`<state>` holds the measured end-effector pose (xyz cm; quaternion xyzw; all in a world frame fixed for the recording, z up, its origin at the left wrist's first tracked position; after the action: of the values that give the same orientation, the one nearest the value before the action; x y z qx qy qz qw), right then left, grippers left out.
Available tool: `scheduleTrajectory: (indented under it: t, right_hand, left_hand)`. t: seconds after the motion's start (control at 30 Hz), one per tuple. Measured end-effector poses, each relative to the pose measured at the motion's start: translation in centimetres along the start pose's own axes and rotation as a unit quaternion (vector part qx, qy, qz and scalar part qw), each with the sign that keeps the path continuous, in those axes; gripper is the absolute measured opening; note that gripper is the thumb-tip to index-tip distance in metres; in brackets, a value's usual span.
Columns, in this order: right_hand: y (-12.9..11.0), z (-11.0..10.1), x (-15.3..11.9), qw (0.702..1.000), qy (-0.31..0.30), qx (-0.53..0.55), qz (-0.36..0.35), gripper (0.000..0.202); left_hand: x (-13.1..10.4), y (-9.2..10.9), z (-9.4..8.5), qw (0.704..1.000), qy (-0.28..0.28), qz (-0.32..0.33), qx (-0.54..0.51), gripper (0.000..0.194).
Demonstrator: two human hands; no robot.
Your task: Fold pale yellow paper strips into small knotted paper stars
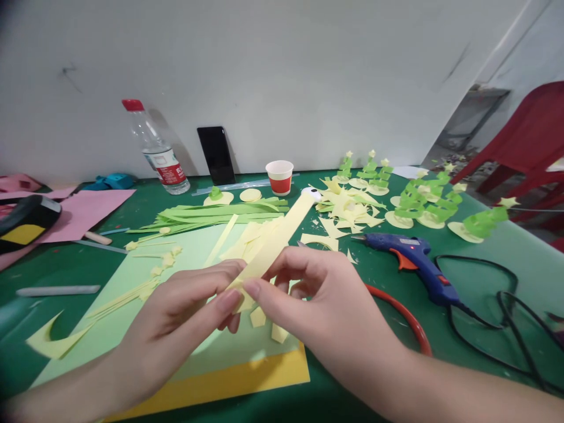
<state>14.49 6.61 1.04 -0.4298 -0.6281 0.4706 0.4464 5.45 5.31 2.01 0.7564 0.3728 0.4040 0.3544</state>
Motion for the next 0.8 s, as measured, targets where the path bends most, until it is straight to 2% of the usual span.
scheduleTrajectory:
  t: [0.1,0.17,0.23,0.33,0.4,0.5,0.57,0.63,0.7,0.73,0.8]
  right_hand:
    - [-1.4,-0.6,-0.4,0.990,0.037,-0.085,-0.106,0.018]
    - [-2.5,-0.8,-1.0,0.967,0.068,-0.151,-0.195,0.018]
    - [-3.3,-0.7,-1.6,0.934,0.088,-0.215,-0.273,0.018]
    - [-4.2,-0.1,-2.3,0.882,0.088,-0.285,-0.364,0.018]
    - [-4.6,0.3,-2.8,0.835,0.085,-0.342,-0.422,0.017]
    - [-4.4,1.5,-3.7,0.757,0.040,-0.421,-0.498,0.015]
    - [-4.3,1.7,-4.2,0.730,0.026,-0.430,-0.530,0.017]
    - [-4.6,1.4,-4.2,0.737,0.039,-0.421,-0.527,0.017]
    - [-5.1,1.0,-3.7,0.760,0.060,-0.409,-0.501,0.016]
    - [-5.2,0.8,-3.2,0.785,0.065,-0.398,-0.471,0.017]
    - [-5.0,0.1,-1.7,0.855,0.062,-0.351,-0.377,0.017]
  left_hand:
    - [0.0,-0.7,-0.3,0.998,0.001,-0.050,-0.034,0.033]
    - [0.0,-1.3,-0.1,0.993,-0.011,-0.091,-0.071,0.033]
    - [-0.1,-1.9,0.0,0.986,-0.016,-0.128,-0.110,0.035]
    - [-0.3,-2.8,0.5,0.969,-0.026,-0.172,-0.174,0.034]
    - [-0.4,-3.3,0.8,0.957,-0.031,-0.198,-0.210,0.032]
    - [-0.6,-3.8,1.3,0.941,-0.046,-0.233,-0.240,0.030]
    - [-0.6,-3.9,1.9,0.934,-0.081,-0.249,-0.243,0.031]
    - [-0.4,-3.7,2.1,0.935,-0.102,-0.242,-0.237,0.034]
    - [0.1,-3.7,1.4,0.953,-0.069,-0.214,-0.205,0.034]
    - [0.3,-3.6,0.6,0.964,-0.035,-0.194,-0.178,0.032]
    - [0.6,-3.0,-0.9,0.983,0.031,-0.143,-0.107,0.024]
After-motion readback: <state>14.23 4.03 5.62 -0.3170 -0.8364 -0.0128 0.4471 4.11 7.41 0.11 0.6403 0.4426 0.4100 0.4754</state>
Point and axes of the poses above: each hand's wrist, its own x-axis towards the middle knuckle, its own z-axis out of the palm, y = z × x, the point moved 9 cm from there along x, towards the middle knuckle, and after that the axes turned 5 degrees about y, right-handed, at the moved point
